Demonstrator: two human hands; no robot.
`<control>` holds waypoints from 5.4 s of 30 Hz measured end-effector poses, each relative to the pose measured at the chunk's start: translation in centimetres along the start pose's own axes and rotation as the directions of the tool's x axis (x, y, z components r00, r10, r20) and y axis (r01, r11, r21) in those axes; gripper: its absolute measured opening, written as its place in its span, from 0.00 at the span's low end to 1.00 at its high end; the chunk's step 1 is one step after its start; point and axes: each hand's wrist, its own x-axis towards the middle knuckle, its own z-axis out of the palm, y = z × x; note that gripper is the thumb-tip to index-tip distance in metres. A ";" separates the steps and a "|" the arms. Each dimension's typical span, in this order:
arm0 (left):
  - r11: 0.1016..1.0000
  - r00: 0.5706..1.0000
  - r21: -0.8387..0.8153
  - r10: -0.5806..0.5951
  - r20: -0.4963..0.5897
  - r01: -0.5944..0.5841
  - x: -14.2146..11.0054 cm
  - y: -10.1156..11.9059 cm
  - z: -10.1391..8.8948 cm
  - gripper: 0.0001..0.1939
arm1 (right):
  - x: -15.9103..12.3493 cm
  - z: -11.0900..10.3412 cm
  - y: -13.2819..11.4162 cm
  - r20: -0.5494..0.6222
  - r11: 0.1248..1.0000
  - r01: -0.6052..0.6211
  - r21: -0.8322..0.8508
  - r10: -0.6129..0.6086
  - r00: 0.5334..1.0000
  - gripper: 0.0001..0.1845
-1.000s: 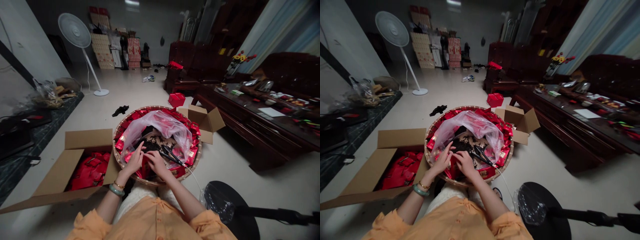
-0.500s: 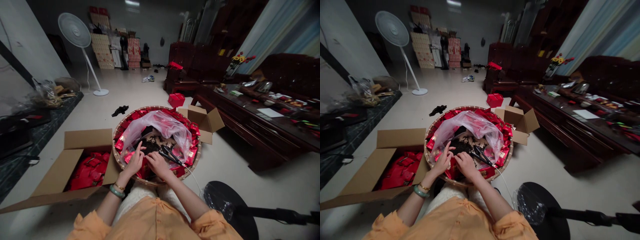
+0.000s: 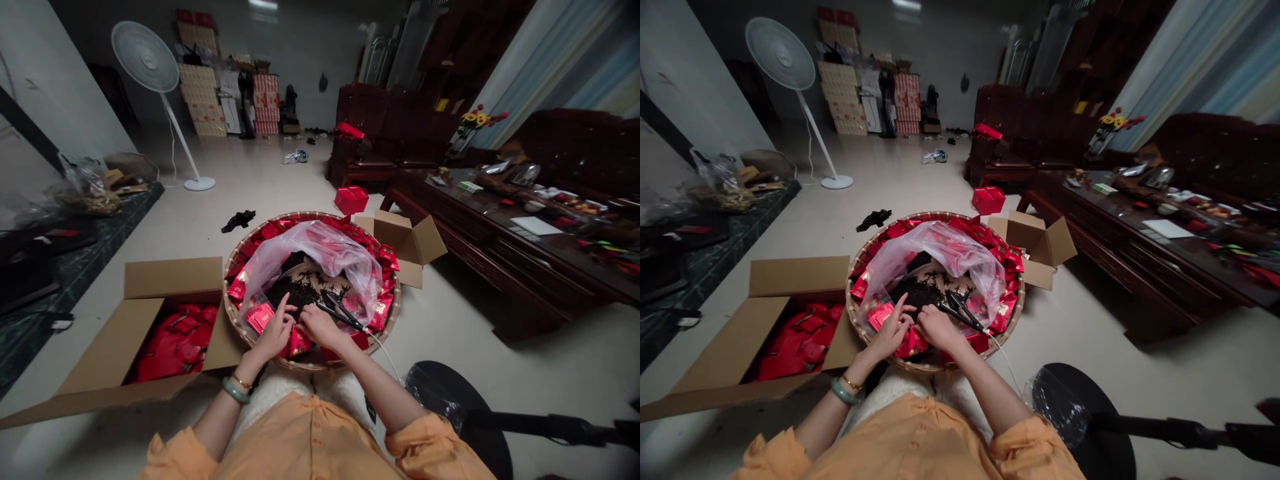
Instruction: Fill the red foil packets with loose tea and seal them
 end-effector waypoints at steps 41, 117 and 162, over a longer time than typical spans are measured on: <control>0.996 0.992 0.008 -0.092 -0.081 0.093 0.6 0.4 0.6 0.06 | -0.5 -1.9 -0.6 -0.207 0.991 -0.060 0.120 0.084 0.975 0.08; 0.806 0.934 0.487 0.353 0.062 -0.337 -0.1 1.4 -2.6 0.31 | -1.8 1.6 0.4 0.532 -0.433 -0.424 0.796 0.163 0.831 0.24; 0.911 0.852 0.402 0.138 -0.505 0.090 -0.4 -3.5 -2.1 0.23 | 3.9 4.8 3.3 0.187 0.843 -0.524 0.124 0.499 0.846 0.65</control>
